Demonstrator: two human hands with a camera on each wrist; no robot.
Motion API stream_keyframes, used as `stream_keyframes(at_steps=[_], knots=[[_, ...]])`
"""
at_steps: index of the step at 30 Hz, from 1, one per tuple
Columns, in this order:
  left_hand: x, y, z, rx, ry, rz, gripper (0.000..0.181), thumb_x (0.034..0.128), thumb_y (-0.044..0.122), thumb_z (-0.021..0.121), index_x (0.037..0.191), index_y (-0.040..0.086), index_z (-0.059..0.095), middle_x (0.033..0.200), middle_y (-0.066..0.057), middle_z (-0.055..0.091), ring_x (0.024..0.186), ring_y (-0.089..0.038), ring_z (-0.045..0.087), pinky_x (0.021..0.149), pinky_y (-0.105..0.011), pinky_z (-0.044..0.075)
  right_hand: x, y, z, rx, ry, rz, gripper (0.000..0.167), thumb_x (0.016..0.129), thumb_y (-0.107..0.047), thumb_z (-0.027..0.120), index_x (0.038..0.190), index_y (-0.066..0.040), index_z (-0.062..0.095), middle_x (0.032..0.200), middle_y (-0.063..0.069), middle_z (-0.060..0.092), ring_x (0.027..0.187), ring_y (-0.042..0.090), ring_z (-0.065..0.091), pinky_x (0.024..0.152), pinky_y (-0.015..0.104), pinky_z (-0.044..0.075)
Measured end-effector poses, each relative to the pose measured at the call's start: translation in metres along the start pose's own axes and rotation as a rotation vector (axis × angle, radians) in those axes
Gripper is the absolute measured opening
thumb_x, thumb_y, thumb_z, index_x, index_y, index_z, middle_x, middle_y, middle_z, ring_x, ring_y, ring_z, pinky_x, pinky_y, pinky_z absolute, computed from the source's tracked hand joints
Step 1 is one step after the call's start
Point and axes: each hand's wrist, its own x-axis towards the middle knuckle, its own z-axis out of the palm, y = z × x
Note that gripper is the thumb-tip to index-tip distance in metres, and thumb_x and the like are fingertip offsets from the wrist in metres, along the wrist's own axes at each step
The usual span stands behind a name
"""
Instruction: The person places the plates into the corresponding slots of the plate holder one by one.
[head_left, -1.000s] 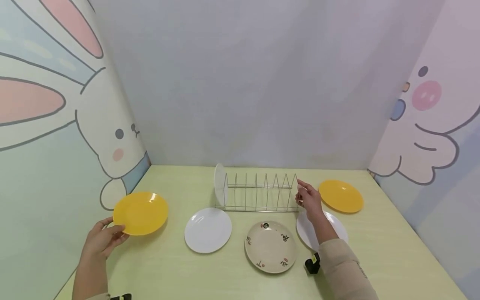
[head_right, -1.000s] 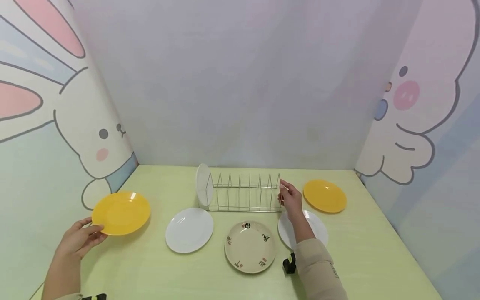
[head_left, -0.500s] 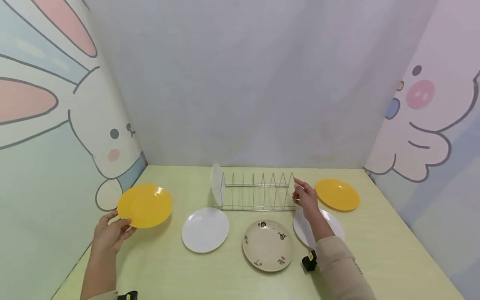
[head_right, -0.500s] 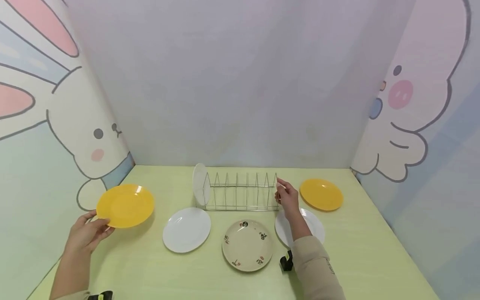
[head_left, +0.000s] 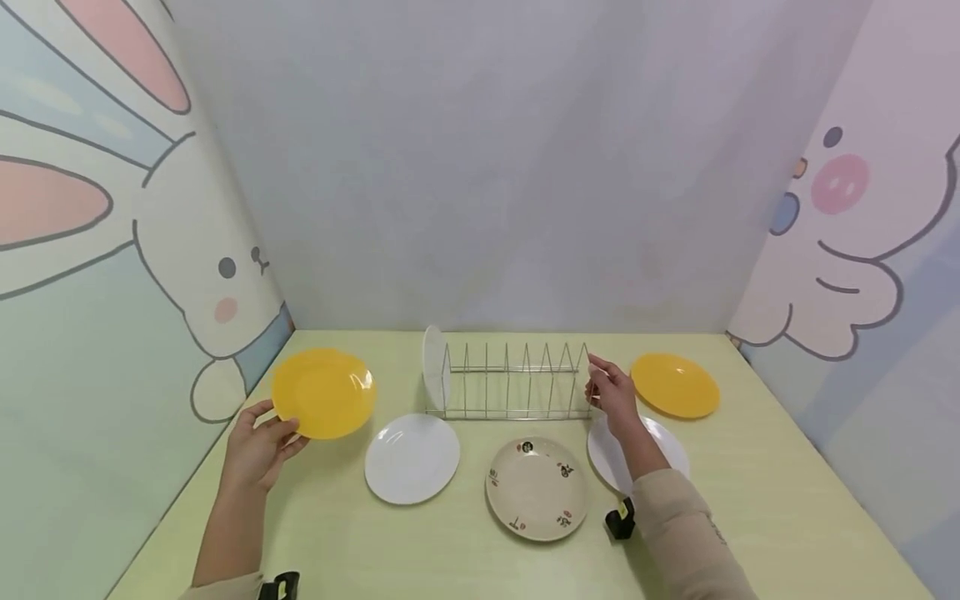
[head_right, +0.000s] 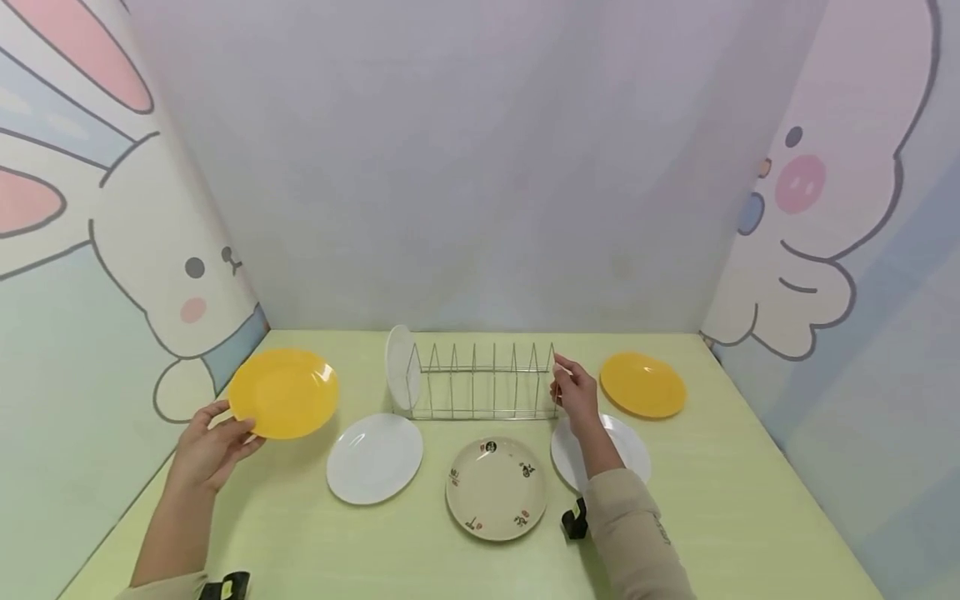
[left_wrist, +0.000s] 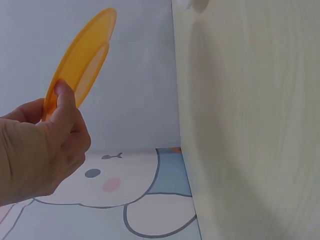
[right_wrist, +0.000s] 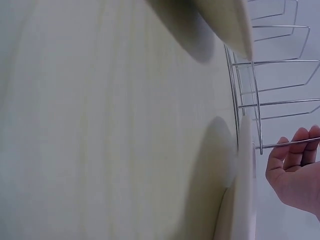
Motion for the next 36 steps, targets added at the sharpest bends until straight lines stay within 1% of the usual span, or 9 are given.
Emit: stream_keyframes(at_steps=[4, 8, 10, 14, 19, 21, 25, 30, 36], knots=[[-0.001, -0.003, 0.010, 0.024, 0.000, 0.026, 0.043, 0.0870, -0.007, 0.058, 0.112, 0.018, 0.034, 0.098, -0.006, 0.050, 0.078, -0.014, 0.062, 0.071, -0.031, 0.054, 0.000, 0.000, 0.001, -0.006, 0.001, 0.004, 0.040, 0.097, -0.023, 0.050, 0.135, -0.008, 0.048, 0.073, 0.005, 0.051, 0.065, 0.016, 0.049, 0.064, 0.031, 0.050], [-0.002, -0.007, 0.020, 0.070, 0.017, 0.061, 0.042, 0.0875, -0.009, 0.056, 0.111, 0.019, 0.035, 0.101, -0.009, 0.046, 0.079, -0.013, 0.062, 0.071, -0.031, 0.054, 0.000, 0.000, 0.000, -0.016, 0.002, -0.005, 0.041, 0.098, -0.024, 0.050, 0.135, -0.008, 0.047, 0.073, 0.004, 0.051, 0.065, 0.016, 0.049, 0.063, 0.031, 0.050], [-0.002, -0.008, 0.025, 0.090, 0.020, 0.079, 0.041, 0.0878, -0.009, 0.055, 0.111, 0.019, 0.035, 0.100, -0.009, 0.045, 0.079, -0.012, 0.062, 0.071, -0.030, 0.054, 0.001, 0.000, -0.001, -0.019, 0.008, -0.004, 0.040, 0.097, -0.024, 0.050, 0.135, -0.009, 0.049, 0.073, 0.004, 0.051, 0.064, 0.015, 0.050, 0.063, 0.030, 0.050], [-0.003, -0.011, 0.034, 0.095, 0.043, 0.105, 0.039, 0.0882, -0.009, 0.054, 0.111, 0.018, 0.036, 0.099, -0.010, 0.046, 0.079, -0.013, 0.061, 0.070, -0.030, 0.054, 0.000, -0.001, 0.000, -0.021, 0.017, -0.002, 0.041, 0.097, -0.024, 0.051, 0.135, -0.008, 0.049, 0.072, 0.004, 0.051, 0.064, 0.015, 0.050, 0.063, 0.030, 0.051], [-0.004, -0.014, 0.045, 0.073, 0.078, 0.127, 0.040, 0.0884, -0.010, 0.053, 0.110, 0.019, 0.036, 0.100, -0.010, 0.047, 0.082, -0.015, 0.058, 0.070, -0.030, 0.054, -0.001, -0.001, 0.001, -0.019, 0.010, 0.001, 0.040, 0.097, -0.023, 0.051, 0.134, -0.007, 0.049, 0.072, 0.005, 0.051, 0.063, 0.015, 0.050, 0.065, 0.033, 0.051], [-0.004, -0.014, 0.050, 0.071, 0.088, 0.142, 0.040, 0.0887, -0.010, 0.052, 0.111, 0.019, 0.037, 0.103, -0.011, 0.046, 0.084, -0.016, 0.057, 0.071, -0.030, 0.054, 0.000, -0.001, 0.001, -0.020, 0.003, 0.002, 0.041, 0.097, -0.023, 0.050, 0.135, -0.007, 0.048, 0.072, 0.004, 0.051, 0.063, 0.015, 0.050, 0.065, 0.032, 0.050], [-0.004, -0.014, 0.062, 0.063, 0.112, 0.190, 0.039, 0.0892, -0.009, 0.051, 0.112, 0.019, 0.037, 0.107, -0.013, 0.044, 0.085, -0.018, 0.056, 0.070, -0.030, 0.054, 0.001, -0.002, 0.000, -0.015, 0.005, 0.001, 0.041, 0.097, -0.023, 0.051, 0.134, -0.007, 0.048, 0.071, 0.004, 0.051, 0.063, 0.014, 0.050, 0.062, 0.030, 0.050], [-0.004, -0.012, 0.073, 0.007, 0.127, 0.241, 0.037, 0.0896, -0.008, 0.052, 0.113, 0.017, 0.038, 0.107, -0.013, 0.043, 0.084, -0.019, 0.055, 0.068, -0.029, 0.054, 0.002, -0.003, -0.001, -0.012, 0.015, -0.010, 0.039, 0.097, -0.023, 0.051, 0.133, -0.009, 0.050, 0.071, 0.004, 0.051, 0.063, 0.015, 0.050, 0.062, 0.030, 0.050], [-0.006, -0.009, 0.085, -0.051, 0.142, 0.268, 0.035, 0.0898, -0.008, 0.052, 0.111, 0.017, 0.040, 0.105, -0.013, 0.045, 0.083, -0.019, 0.055, 0.065, -0.028, 0.053, 0.000, -0.003, -0.001, -0.020, 0.004, -0.004, 0.037, 0.098, -0.021, 0.049, 0.133, -0.009, 0.050, 0.072, 0.006, 0.052, 0.064, 0.017, 0.050, 0.063, 0.032, 0.051]])
